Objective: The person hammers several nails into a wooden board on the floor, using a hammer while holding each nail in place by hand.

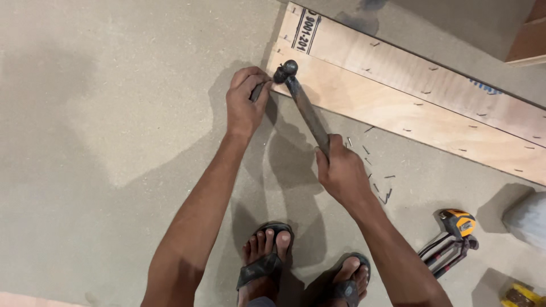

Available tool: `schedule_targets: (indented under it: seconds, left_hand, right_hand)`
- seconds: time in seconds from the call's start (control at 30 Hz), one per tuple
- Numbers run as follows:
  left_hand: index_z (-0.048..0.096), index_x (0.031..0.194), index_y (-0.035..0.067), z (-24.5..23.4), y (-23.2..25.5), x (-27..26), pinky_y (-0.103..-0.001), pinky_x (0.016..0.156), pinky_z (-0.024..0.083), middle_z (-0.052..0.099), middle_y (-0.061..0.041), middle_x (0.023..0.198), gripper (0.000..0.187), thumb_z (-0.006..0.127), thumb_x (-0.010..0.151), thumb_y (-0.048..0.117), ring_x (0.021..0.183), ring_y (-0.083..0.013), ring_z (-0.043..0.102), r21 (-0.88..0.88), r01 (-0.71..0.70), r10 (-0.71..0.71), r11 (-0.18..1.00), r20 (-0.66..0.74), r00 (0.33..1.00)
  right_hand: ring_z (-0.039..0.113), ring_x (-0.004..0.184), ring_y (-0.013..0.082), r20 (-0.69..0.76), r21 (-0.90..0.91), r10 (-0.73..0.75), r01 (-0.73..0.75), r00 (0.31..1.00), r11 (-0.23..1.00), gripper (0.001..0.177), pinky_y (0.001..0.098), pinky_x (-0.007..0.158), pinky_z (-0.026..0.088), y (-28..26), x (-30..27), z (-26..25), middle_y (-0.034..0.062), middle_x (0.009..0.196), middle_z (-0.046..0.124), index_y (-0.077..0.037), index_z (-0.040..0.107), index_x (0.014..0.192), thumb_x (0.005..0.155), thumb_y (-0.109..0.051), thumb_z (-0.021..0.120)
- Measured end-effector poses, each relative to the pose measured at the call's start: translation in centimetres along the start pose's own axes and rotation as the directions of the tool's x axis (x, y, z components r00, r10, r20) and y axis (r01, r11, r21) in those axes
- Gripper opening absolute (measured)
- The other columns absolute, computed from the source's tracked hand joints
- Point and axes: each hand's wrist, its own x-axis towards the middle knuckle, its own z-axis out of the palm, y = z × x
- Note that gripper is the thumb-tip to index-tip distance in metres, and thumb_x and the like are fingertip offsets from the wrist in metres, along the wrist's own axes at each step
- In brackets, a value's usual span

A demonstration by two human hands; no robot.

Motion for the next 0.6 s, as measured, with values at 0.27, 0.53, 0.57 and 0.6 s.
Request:
schedule_targets:
  seconds: [0.27,0.53,0.57,0.6]
  left_hand:
    - [0.043,0.142,-0.007,1.6,1.4,1.0,-0.059,0.119,0.015,0.044,-0.024,0.144,0.098,0.092,0.078,0.047,0.139,-0.0412,0.032,0.458,0.030,-0.065,0.888,0.060,0.996]
    - [0.032,0.152,-0.003,1.7,2.2,1.0,-0.054,0.126,0.013,0.038,-0.019,0.155,0.116,0.087,0.066,0.052,0.149,-0.0374,0.025,0.541,0.159,-0.230,0.826,0.066,0.971]
    - [0.032,0.152,-0.003,1.4,2.1,1.2,-0.054,0.126,0.013,0.038,-0.019,0.155,0.116,0.087,0.066,0.052,0.149,-0.0374,0.025,0.545,0.156,-0.227,0.824,0.065,0.972]
    - [0.032,0.152,-0.004,1.5,2.1,0.9,-0.055,0.126,0.013,0.038,-0.021,0.154,0.114,0.087,0.072,0.057,0.148,-0.0384,0.026,0.518,0.122,-0.174,0.847,0.053,0.983]
  right_hand:
    - [0.071,0.059,0.0247,-0.444,0.241,-0.034,0.156,0.895,0.958,0.020,0.0351,0.054,0.054,-2.7,-2.7,-3.8,0.0154,0.071,0.068,0.003,0.051,0.112,0.105,-0.015,0.058]
    - [0.068,0.056,0.0402,0.157,0.099,0.155,-0.171,0.975,0.980,0.021,0.0435,0.051,0.050,-0.7,1.4,-0.8,0.0226,0.064,0.065,0.002,0.054,0.109,0.098,-0.014,0.063]
    - [0.068,0.056,0.0402,0.154,0.104,0.152,-0.169,0.976,0.980,0.021,0.0435,0.051,0.050,-1.0,1.3,-1.0,0.0226,0.064,0.065,0.002,0.054,0.109,0.098,-0.014,0.063]
    - [0.068,0.057,0.0395,0.026,0.207,0.120,-0.122,0.992,0.971,0.024,0.0432,0.051,0.050,-1.4,0.3,-1.3,0.0224,0.064,0.064,0.004,0.053,0.111,0.099,-0.014,0.063]
